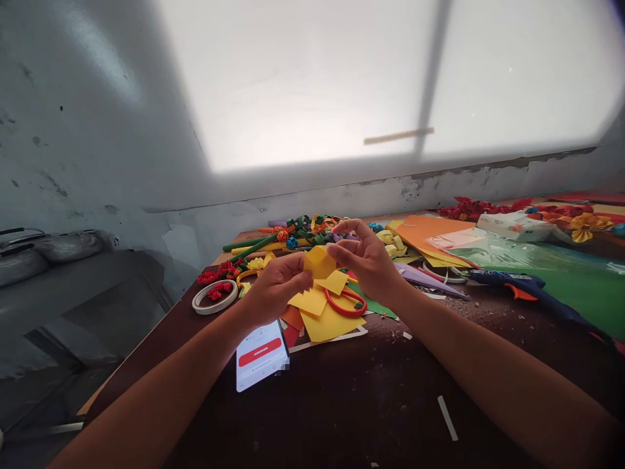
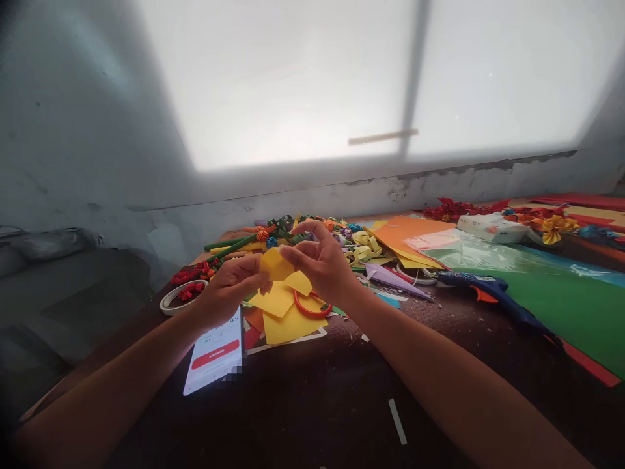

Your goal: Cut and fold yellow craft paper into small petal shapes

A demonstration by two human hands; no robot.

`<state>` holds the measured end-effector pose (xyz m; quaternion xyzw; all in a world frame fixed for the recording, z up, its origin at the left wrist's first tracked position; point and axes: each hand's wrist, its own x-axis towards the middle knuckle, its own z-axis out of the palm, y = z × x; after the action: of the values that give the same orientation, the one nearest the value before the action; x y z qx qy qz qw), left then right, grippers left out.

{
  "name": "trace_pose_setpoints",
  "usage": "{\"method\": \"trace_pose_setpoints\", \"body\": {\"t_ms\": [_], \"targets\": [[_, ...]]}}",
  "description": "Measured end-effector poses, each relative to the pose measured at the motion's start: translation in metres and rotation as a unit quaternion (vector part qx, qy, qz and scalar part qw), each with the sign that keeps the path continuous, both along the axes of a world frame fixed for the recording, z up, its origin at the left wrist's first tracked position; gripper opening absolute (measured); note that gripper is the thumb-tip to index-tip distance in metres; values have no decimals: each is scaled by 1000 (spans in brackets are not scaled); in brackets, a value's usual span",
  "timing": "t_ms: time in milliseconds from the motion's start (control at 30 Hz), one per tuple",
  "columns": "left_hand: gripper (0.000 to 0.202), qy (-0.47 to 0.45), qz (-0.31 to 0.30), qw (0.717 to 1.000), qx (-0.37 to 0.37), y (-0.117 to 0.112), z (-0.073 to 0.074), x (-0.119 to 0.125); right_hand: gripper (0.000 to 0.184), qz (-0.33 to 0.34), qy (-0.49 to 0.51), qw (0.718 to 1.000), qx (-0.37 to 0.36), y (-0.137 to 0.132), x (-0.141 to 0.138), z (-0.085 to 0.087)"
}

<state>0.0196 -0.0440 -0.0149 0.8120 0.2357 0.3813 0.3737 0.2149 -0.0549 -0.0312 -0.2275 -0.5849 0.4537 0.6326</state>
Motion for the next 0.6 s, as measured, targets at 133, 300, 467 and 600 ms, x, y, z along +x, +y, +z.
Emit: {"method": "trace_pose_setpoints", "body": {"t_ms": [133, 300, 467, 600], "targets": [[15, -62, 52, 996, 33, 2, 1, -5, 41, -20, -32, 999, 5, 0, 3, 0], [22, -49, 76, 976, 196, -3, -4, -7, 41, -60, -12, 998, -28, 2, 2, 0], [4, -79, 106, 959, 251, -4, -3, -3, 34, -46, -6, 999, -8, -1, 1, 0], [8, -154, 103, 967, 172, -5, 1, -3, 32, -67, -64, 993, 77, -7, 2, -1]]}}
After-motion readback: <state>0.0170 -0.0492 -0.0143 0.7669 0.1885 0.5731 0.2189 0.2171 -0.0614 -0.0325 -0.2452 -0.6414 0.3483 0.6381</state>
